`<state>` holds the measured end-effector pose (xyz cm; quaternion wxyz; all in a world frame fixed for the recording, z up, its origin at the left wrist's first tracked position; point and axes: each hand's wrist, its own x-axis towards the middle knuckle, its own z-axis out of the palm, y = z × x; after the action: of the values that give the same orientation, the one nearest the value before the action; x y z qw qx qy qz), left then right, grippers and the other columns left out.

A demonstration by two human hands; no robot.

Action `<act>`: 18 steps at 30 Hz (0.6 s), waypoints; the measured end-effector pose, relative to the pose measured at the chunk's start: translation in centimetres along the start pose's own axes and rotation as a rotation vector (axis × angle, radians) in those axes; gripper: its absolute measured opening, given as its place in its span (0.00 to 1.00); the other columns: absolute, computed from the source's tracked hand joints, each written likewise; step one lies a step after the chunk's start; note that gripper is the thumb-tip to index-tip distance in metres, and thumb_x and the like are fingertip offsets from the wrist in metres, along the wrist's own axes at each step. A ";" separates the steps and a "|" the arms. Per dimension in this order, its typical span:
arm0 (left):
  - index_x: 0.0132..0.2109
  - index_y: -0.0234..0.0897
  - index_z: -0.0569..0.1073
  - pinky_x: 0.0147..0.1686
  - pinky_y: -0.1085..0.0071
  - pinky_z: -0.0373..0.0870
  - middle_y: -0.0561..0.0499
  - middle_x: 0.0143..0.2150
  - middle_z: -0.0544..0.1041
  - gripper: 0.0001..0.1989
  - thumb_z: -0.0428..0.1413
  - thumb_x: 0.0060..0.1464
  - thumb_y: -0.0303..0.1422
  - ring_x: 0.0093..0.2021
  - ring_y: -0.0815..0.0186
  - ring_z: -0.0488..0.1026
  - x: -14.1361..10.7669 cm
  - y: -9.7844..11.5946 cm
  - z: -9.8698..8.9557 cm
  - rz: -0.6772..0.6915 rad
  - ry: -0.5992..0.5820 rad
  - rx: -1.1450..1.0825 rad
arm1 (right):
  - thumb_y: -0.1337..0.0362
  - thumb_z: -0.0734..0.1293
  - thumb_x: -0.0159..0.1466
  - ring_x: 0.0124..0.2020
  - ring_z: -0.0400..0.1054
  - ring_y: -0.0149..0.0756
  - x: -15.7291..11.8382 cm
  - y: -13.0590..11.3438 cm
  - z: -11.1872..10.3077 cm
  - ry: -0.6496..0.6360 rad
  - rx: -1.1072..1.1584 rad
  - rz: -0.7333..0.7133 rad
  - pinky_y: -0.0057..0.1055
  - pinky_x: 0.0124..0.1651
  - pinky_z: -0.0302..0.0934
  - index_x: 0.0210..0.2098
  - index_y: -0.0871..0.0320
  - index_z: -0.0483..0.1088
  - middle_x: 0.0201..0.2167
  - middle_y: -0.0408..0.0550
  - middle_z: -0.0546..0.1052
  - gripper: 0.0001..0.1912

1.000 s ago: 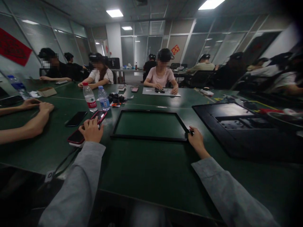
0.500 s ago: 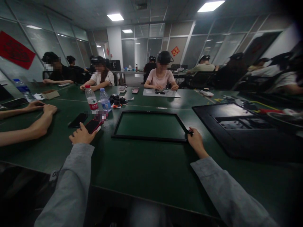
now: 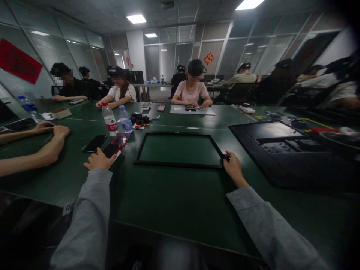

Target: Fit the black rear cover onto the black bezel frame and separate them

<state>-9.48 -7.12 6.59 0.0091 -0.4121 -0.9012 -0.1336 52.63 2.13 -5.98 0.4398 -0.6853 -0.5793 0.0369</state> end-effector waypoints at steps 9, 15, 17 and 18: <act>0.73 0.28 0.54 0.62 0.35 0.56 0.21 0.68 0.63 0.55 0.51 0.51 0.63 0.67 0.31 0.61 0.1 -0.3 -0.3 -0.008 -0.028 -0.028 | 0.67 0.61 0.58 0.55 0.71 0.50 -0.2 -0.3 -0.2 0.003 0.022 0.010 0.51 0.63 0.62 0.58 0.63 0.71 0.51 0.62 0.77 0.28; 0.75 0.30 0.47 0.60 0.36 0.60 0.21 0.69 0.62 0.59 0.57 0.48 0.61 0.66 0.30 0.63 0.8 -1.1 -0.8 0.010 -0.133 -0.028 | 0.66 0.62 0.57 0.54 0.71 0.50 -0.4 -1.3 -0.7 -0.005 0.045 0.056 0.51 0.62 0.62 0.58 0.62 0.70 0.50 0.61 0.77 0.29; 0.75 0.30 0.47 0.59 0.39 0.62 0.21 0.69 0.62 0.59 0.58 0.47 0.60 0.66 0.31 0.64 0.9 -1.3 -1.0 0.015 -0.147 -0.040 | 0.65 0.63 0.57 0.54 0.71 0.50 -0.5 -1.8 -0.9 -0.007 0.055 0.055 0.51 0.62 0.62 0.58 0.62 0.69 0.49 0.60 0.77 0.29; 0.75 0.30 0.47 0.59 0.40 0.63 0.21 0.69 0.62 0.59 0.59 0.47 0.59 0.66 0.31 0.65 0.9 -1.3 -1.0 0.016 -0.143 -0.047 | 0.65 0.63 0.57 0.54 0.70 0.50 -0.6 -2.2 -1.1 -0.002 0.050 0.047 0.52 0.62 0.61 0.59 0.62 0.69 0.50 0.61 0.76 0.29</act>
<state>-11.12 -7.48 7.41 -0.0639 -0.4277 -0.8929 -0.1250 51.42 0.90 -4.15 0.4554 -0.6873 -0.5625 0.0623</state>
